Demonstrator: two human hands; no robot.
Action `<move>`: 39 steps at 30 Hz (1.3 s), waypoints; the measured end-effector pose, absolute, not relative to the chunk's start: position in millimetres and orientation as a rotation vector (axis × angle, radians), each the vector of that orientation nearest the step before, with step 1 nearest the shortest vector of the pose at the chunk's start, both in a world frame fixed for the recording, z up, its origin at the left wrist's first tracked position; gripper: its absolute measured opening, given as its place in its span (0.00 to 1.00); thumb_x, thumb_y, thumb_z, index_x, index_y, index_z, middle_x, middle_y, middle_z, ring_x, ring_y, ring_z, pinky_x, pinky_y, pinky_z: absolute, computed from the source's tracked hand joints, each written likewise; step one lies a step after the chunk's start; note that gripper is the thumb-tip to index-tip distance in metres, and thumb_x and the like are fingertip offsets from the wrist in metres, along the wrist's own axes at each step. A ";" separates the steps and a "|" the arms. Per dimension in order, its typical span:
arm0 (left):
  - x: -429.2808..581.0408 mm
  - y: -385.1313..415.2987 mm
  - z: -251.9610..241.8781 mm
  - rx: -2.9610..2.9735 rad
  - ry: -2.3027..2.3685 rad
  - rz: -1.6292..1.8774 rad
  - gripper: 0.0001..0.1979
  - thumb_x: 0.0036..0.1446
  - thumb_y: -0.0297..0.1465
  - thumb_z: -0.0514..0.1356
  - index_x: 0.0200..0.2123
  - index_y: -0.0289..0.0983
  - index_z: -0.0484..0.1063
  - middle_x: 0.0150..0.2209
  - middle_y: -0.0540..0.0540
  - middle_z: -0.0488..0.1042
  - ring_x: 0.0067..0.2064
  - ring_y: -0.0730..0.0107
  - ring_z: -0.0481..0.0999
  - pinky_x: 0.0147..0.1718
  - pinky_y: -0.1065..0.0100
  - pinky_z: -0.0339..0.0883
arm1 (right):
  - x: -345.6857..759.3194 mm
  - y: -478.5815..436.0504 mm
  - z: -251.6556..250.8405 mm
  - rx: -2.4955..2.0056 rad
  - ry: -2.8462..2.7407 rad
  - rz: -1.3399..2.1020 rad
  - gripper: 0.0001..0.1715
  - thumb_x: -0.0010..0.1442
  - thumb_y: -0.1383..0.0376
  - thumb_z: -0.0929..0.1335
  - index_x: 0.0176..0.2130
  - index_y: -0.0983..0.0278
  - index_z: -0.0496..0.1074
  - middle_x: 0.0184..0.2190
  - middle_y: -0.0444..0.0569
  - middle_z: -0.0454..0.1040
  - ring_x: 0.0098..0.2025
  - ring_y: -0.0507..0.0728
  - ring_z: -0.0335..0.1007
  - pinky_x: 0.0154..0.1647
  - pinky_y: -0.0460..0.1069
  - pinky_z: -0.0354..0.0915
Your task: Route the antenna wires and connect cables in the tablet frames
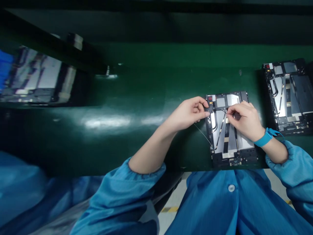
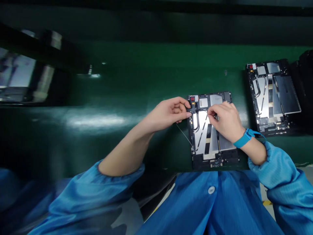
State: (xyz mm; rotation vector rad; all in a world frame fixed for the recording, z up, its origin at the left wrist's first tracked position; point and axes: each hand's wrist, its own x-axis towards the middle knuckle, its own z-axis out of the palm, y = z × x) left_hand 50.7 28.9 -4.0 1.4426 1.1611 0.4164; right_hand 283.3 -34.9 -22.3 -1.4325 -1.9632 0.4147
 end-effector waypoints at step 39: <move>96.4 53.1 44.3 2.361 1.174 -0.112 0.19 0.50 0.17 0.60 0.14 0.39 0.60 0.17 0.49 0.59 0.28 0.60 0.71 0.38 0.60 0.62 | 299.7 -51.7 -11.8 -1.558 -1.611 0.572 0.03 0.57 0.65 0.72 0.34 0.58 0.73 0.28 0.43 0.80 0.36 0.59 0.76 0.41 0.54 0.70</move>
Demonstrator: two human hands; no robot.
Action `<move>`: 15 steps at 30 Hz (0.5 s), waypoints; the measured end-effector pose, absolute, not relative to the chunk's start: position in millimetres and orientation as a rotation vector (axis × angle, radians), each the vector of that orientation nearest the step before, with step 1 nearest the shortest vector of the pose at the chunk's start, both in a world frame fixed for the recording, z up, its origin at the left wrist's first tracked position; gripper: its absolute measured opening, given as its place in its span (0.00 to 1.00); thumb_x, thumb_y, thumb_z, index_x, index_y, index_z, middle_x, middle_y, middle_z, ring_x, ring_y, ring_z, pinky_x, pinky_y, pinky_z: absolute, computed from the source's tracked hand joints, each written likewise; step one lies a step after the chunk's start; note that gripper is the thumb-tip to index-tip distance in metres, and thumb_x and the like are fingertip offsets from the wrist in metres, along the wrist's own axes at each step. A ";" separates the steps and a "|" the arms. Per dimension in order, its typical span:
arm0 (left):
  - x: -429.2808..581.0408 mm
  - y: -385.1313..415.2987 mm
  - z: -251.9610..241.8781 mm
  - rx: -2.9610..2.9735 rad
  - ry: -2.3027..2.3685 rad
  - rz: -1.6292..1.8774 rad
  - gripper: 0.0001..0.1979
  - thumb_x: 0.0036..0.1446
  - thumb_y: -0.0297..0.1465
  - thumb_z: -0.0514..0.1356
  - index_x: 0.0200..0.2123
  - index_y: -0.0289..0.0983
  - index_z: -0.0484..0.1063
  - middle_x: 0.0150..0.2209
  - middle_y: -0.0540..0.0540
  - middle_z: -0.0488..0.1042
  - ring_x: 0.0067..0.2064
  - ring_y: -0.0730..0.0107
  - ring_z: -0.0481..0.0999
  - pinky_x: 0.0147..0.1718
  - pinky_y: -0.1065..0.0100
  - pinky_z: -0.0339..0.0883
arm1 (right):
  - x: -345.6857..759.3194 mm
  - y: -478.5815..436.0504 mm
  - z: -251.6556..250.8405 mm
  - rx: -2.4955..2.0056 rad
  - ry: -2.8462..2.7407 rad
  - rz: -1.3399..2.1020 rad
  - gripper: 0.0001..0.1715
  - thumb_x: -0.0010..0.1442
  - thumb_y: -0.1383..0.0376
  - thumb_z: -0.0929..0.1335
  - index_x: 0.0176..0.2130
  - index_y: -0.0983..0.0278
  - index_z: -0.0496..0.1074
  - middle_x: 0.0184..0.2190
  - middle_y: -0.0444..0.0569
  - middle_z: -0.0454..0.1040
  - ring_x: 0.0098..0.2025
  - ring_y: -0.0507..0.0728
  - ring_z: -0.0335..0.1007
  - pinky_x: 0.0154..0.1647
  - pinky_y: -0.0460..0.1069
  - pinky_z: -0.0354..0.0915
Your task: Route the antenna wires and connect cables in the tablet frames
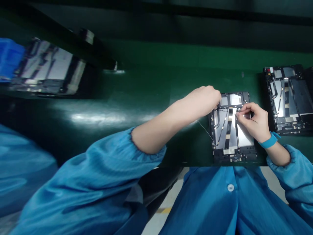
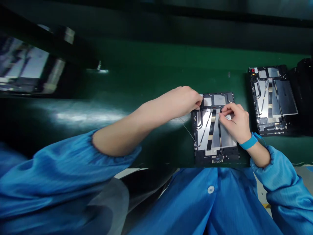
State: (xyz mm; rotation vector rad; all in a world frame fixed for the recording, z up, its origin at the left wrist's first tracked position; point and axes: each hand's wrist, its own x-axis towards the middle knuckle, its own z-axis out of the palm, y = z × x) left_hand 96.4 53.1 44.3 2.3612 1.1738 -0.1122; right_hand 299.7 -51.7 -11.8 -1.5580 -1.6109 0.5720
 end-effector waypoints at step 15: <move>123.9 -33.7 27.5 2.487 1.480 -0.106 0.14 0.58 0.26 0.57 0.45 0.27 0.75 0.41 0.30 0.79 0.40 0.49 0.81 0.36 0.59 0.72 | 299.0 -34.9 -1.5 -1.649 -2.052 0.078 0.11 0.61 0.74 0.66 0.38 0.58 0.73 0.30 0.48 0.78 0.38 0.63 0.68 0.40 0.56 0.58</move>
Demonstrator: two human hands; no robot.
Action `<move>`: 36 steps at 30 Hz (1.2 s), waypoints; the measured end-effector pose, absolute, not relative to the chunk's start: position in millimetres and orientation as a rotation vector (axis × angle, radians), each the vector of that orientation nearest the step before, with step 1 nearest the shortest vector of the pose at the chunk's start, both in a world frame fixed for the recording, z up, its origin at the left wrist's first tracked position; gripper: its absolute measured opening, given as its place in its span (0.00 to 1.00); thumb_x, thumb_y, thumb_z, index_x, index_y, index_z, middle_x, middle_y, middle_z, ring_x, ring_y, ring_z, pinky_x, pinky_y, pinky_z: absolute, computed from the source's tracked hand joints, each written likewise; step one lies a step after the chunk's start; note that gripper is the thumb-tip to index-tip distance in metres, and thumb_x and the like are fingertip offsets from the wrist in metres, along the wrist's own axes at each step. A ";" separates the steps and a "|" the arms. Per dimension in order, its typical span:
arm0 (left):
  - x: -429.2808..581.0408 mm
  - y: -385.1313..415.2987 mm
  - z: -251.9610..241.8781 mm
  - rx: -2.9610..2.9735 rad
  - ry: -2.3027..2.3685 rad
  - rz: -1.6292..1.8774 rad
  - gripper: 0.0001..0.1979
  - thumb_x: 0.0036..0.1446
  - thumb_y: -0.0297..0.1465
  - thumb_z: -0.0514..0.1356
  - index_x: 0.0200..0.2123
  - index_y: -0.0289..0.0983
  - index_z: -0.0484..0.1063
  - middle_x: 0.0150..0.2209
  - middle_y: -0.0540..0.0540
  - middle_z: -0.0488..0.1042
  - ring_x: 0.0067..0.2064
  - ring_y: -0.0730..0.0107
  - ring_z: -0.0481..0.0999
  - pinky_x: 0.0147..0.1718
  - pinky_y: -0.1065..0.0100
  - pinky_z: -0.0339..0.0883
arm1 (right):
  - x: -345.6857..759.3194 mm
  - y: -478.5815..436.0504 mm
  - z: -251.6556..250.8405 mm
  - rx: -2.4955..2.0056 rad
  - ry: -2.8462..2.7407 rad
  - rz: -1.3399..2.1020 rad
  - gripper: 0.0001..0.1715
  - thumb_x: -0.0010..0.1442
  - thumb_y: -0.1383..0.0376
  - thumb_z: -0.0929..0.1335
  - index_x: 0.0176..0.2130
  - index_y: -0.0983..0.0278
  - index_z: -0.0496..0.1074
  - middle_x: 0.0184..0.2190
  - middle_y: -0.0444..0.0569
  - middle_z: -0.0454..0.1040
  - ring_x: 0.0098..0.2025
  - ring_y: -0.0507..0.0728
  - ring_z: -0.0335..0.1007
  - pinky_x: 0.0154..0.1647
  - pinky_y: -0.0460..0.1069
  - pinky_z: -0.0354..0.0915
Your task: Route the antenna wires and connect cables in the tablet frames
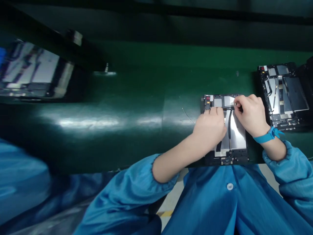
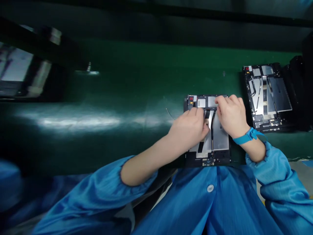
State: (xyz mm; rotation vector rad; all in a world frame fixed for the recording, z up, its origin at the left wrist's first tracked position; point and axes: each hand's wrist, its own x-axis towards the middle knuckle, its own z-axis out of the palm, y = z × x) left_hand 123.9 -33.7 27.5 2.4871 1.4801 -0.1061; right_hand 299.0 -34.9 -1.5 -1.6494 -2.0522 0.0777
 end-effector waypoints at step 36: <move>151.5 39.1 22.4 2.129 1.082 0.170 0.06 0.56 0.26 0.64 0.29 0.37 0.81 0.30 0.45 0.79 0.34 0.61 0.76 0.41 0.61 0.66 | 317.4 -61.9 -28.7 -1.646 -1.274 0.714 0.04 0.64 0.64 0.68 0.38 0.58 0.66 0.34 0.45 0.74 0.36 0.55 0.76 0.39 0.51 0.75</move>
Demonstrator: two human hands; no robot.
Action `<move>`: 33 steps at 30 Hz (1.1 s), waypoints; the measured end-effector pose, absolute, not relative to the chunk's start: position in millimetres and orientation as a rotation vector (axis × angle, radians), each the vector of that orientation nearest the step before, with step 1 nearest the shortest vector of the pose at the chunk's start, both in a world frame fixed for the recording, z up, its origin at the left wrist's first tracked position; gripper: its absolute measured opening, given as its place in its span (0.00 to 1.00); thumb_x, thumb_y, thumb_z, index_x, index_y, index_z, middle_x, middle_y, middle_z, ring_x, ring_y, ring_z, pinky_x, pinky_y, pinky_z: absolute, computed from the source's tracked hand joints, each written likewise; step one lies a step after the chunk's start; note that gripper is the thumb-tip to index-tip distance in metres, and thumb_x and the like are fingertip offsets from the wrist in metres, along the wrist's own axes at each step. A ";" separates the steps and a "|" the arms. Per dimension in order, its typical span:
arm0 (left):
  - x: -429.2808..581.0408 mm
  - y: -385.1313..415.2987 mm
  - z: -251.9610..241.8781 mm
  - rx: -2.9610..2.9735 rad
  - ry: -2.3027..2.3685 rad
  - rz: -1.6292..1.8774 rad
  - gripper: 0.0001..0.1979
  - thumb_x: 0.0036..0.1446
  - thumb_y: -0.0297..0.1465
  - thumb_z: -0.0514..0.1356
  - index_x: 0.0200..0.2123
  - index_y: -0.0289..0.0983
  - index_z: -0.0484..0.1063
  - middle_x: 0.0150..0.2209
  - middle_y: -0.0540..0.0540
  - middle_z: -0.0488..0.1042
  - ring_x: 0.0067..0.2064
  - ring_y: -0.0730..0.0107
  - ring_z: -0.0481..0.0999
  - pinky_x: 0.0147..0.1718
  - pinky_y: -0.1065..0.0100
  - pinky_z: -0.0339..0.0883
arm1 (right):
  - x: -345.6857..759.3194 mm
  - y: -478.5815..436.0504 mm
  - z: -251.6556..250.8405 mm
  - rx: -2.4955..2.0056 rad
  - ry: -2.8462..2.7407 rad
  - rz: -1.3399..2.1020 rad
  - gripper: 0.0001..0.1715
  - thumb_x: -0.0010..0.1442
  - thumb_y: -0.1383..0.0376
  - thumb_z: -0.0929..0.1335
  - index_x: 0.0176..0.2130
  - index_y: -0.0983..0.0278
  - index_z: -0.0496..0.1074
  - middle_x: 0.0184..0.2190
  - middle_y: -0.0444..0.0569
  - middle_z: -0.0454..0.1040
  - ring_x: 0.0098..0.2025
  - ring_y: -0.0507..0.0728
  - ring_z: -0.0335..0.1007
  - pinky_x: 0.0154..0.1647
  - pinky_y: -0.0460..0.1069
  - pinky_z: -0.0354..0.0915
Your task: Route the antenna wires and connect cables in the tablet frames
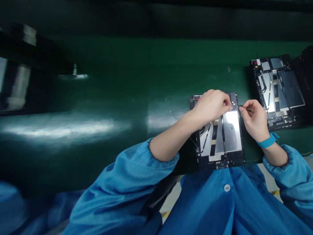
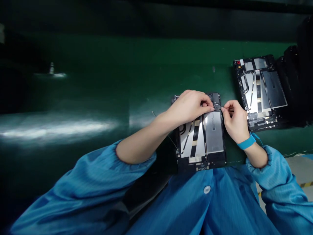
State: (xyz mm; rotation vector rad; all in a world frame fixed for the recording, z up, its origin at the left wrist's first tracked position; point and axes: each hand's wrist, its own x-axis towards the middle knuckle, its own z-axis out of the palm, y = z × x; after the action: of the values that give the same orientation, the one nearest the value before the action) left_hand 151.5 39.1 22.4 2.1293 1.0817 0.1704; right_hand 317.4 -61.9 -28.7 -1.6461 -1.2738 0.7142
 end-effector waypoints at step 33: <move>154.0 30.5 4.8 2.206 1.142 0.316 0.07 0.62 0.30 0.64 0.32 0.36 0.79 0.31 0.45 0.75 0.41 0.58 0.75 0.45 0.58 0.66 | 319.2 -43.9 -30.5 -1.464 -1.147 0.979 0.19 0.52 0.55 0.79 0.39 0.60 0.73 0.35 0.44 0.73 0.34 0.51 0.66 0.36 0.49 0.68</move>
State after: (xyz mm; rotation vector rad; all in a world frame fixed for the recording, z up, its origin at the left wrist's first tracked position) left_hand 154.0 30.5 4.8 2.2064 1.1419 0.3159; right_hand 319.2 -43.9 -30.5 -1.4643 -1.1473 0.9792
